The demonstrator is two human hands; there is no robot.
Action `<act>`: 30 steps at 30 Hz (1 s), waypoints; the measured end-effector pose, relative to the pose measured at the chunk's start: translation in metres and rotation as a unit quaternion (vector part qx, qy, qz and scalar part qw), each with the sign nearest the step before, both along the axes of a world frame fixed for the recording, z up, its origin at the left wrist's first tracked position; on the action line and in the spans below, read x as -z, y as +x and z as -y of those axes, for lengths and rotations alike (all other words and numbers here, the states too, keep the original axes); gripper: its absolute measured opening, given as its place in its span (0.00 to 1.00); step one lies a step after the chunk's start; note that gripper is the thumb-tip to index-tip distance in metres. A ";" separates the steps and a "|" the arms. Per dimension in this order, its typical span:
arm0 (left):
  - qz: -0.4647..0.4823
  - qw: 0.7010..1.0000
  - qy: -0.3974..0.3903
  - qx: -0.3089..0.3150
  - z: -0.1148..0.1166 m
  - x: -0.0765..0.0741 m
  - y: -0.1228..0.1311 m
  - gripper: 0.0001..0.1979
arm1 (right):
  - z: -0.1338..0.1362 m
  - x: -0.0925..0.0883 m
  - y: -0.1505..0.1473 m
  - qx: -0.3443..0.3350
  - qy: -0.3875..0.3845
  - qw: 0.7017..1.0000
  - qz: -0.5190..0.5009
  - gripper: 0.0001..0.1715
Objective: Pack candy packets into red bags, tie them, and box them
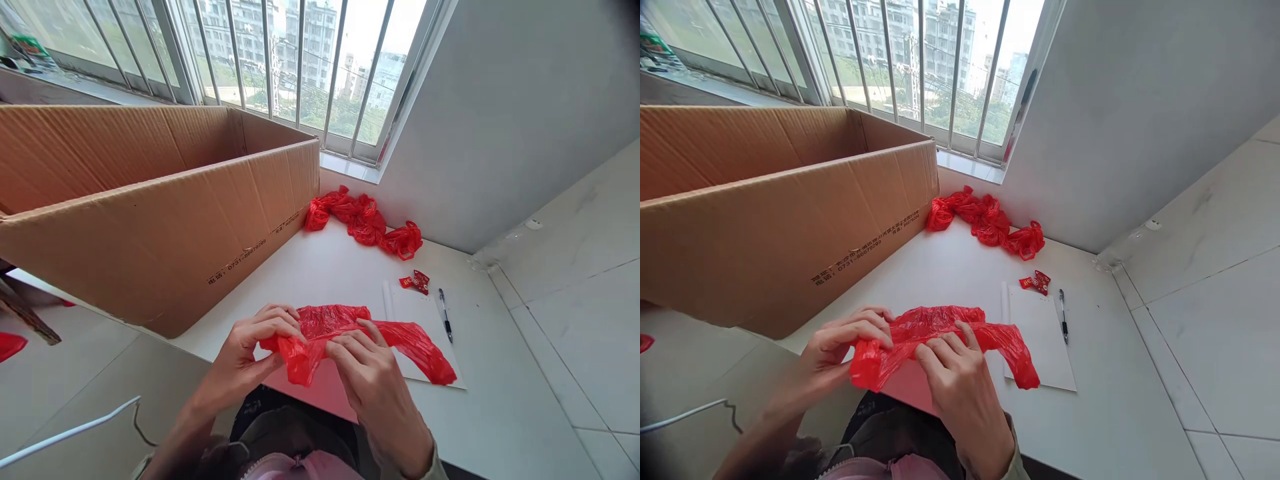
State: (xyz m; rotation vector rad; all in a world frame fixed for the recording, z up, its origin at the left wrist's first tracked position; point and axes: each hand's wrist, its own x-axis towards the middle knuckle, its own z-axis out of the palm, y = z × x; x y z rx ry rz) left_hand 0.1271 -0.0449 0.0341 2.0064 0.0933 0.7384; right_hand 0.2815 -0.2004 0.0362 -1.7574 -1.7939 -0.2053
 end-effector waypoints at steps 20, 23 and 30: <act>-0.040 0.993 -0.019 0.111 0.008 0.004 -0.014 0.11 | 0.005 -0.004 0.000 -0.086 -0.101 0.982 -0.132 0.11; -0.057 0.993 -0.010 0.103 0.014 -0.001 -0.014 0.10 | -0.003 -0.005 -0.006 -0.110 -0.127 0.979 -0.111 0.12; -0.068 0.992 0.036 0.099 0.010 -0.002 -0.029 0.11 | -0.004 0.020 0.014 0.105 -0.252 0.962 0.002 0.03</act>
